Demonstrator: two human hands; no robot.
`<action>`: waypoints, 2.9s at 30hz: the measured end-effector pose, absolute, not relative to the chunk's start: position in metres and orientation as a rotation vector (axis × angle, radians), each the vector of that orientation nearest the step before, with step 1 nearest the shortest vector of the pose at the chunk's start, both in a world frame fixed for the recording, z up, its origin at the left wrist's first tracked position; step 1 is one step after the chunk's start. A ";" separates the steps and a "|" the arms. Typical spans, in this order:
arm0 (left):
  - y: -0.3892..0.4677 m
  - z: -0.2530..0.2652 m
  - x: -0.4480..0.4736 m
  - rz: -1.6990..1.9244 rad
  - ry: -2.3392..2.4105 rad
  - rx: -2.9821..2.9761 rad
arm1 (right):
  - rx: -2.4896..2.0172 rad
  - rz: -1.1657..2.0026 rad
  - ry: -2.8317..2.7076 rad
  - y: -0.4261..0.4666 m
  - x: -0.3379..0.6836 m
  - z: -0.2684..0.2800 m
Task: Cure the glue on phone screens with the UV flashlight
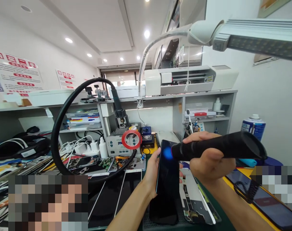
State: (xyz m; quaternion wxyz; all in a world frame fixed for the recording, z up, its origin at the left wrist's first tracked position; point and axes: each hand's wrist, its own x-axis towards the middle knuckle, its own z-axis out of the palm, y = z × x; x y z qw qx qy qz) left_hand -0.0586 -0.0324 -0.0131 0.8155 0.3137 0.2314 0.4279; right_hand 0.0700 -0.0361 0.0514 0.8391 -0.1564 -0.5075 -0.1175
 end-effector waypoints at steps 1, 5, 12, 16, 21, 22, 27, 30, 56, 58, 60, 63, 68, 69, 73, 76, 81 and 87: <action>-0.032 -0.013 -0.060 0.910 0.480 0.677 | -0.308 -0.261 -1.079 -0.036 0.069 0.051; -0.031 -0.014 -0.061 0.893 0.429 0.729 | -0.302 -0.306 -1.059 -0.033 0.068 0.050; -0.033 -0.013 -0.061 0.899 0.444 0.772 | -0.372 -0.291 -1.016 -0.038 0.071 0.054; -0.033 -0.015 -0.062 0.886 0.417 0.770 | -0.284 -0.344 -1.025 -0.035 0.071 0.054; -0.033 -0.009 -0.064 0.972 0.458 0.677 | -0.236 -0.331 -1.095 -0.035 0.070 0.050; -0.033 -0.007 -0.064 0.991 0.465 0.657 | -0.242 -0.336 -1.101 -0.036 0.070 0.049; -0.031 -0.004 -0.067 1.125 0.436 0.527 | -0.219 -0.303 -1.122 -0.037 0.062 0.042; -0.030 -0.005 -0.067 1.167 0.383 0.495 | -0.212 -0.277 -1.158 -0.037 0.057 0.039; -0.028 0.001 -0.077 1.172 0.324 0.534 | -0.055 -0.037 -1.218 -0.056 0.042 0.027; -0.029 0.002 -0.078 1.179 0.349 0.540 | -0.063 -0.031 -1.235 -0.058 0.045 0.028; -0.029 0.003 -0.079 1.182 0.372 0.543 | -0.087 -0.022 -1.241 -0.059 0.047 0.029; -0.030 0.003 -0.078 1.167 0.374 0.534 | -0.110 -0.028 -1.224 -0.058 0.050 0.032; -0.032 0.001 -0.074 1.120 0.360 0.524 | -0.121 -0.138 -1.186 -0.045 0.053 0.035; -0.033 0.001 -0.073 1.126 0.372 0.518 | -0.133 -0.169 -1.169 -0.042 0.054 0.036; -0.037 0.003 -0.069 1.111 0.395 0.514 | -0.190 -0.225 -1.109 -0.033 0.057 0.039; -0.038 0.002 -0.067 1.037 0.403 0.526 | -0.234 -0.238 -1.111 -0.028 0.062 0.041; -0.038 0.000 -0.067 0.937 0.361 0.575 | -0.272 -0.230 -1.089 -0.014 0.072 0.044; -0.044 0.005 -0.064 0.931 0.380 0.547 | -0.306 -0.160 -1.070 0.000 0.084 0.048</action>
